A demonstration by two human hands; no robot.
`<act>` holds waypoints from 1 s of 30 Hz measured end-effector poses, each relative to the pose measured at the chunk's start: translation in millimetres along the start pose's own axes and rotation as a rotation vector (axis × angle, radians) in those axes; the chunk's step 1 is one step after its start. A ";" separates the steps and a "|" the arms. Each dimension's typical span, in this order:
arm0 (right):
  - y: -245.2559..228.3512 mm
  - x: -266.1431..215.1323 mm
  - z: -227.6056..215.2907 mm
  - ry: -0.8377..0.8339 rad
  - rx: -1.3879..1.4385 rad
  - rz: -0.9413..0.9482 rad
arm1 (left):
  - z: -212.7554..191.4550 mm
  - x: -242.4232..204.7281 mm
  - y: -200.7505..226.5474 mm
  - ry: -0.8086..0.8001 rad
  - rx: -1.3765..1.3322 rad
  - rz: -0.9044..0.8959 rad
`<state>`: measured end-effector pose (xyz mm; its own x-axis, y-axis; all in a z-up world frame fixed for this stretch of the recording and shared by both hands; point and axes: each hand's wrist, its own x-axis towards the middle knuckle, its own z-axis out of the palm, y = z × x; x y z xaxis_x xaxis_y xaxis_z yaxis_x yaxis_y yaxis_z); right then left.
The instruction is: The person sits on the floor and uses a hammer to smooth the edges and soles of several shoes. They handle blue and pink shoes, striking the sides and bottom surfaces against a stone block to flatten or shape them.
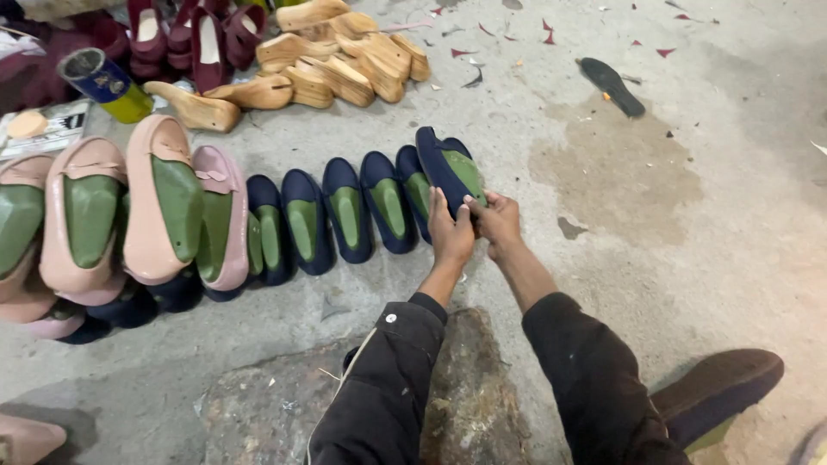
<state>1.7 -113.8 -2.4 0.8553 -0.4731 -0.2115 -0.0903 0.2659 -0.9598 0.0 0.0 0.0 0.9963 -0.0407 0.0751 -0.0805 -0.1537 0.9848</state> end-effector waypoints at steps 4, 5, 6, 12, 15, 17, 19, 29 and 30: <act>2.2 -26.6 5.6 0.242 -0.535 -0.184 | 1.2 -21.3 15.3 0.125 0.035 0.158; 10.9 -26.8 -8.5 0.329 -0.604 -0.281 | 1.5 -34.0 29.2 0.207 0.053 0.346; 19.6 -27.9 -23.2 0.416 -0.674 -0.377 | 1.8 -47.3 43.3 0.288 0.067 0.533; -15.0 -119.5 -155.7 0.430 -0.899 -0.716 | 87.7 -147.9 36.7 -0.107 -0.110 0.402; -5.8 -163.7 -237.4 0.608 -1.047 -0.586 | 129.0 -203.5 56.0 -0.347 -0.068 0.211; -4.0 -197.3 -272.4 0.765 -1.123 -0.523 | 152.5 -233.8 69.6 -0.472 -0.072 0.159; 7.8 -213.9 -304.9 0.914 -1.190 -0.455 | 180.8 -260.9 69.7 -0.590 -0.066 0.108; 52.5 -237.1 -347.9 1.057 -0.789 0.029 | 219.0 -311.5 46.2 -0.870 0.236 0.067; 65.8 -233.5 -359.7 1.017 -0.801 0.005 | 213.0 -312.6 50.7 -0.872 0.218 0.067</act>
<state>-387.5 -288.0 -82.6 0.1161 -0.9901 0.0790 -0.6735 -0.1370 -0.7264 -321.6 -205.3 -6.9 0.6213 -0.7770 -0.1015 -0.2292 -0.3041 0.9247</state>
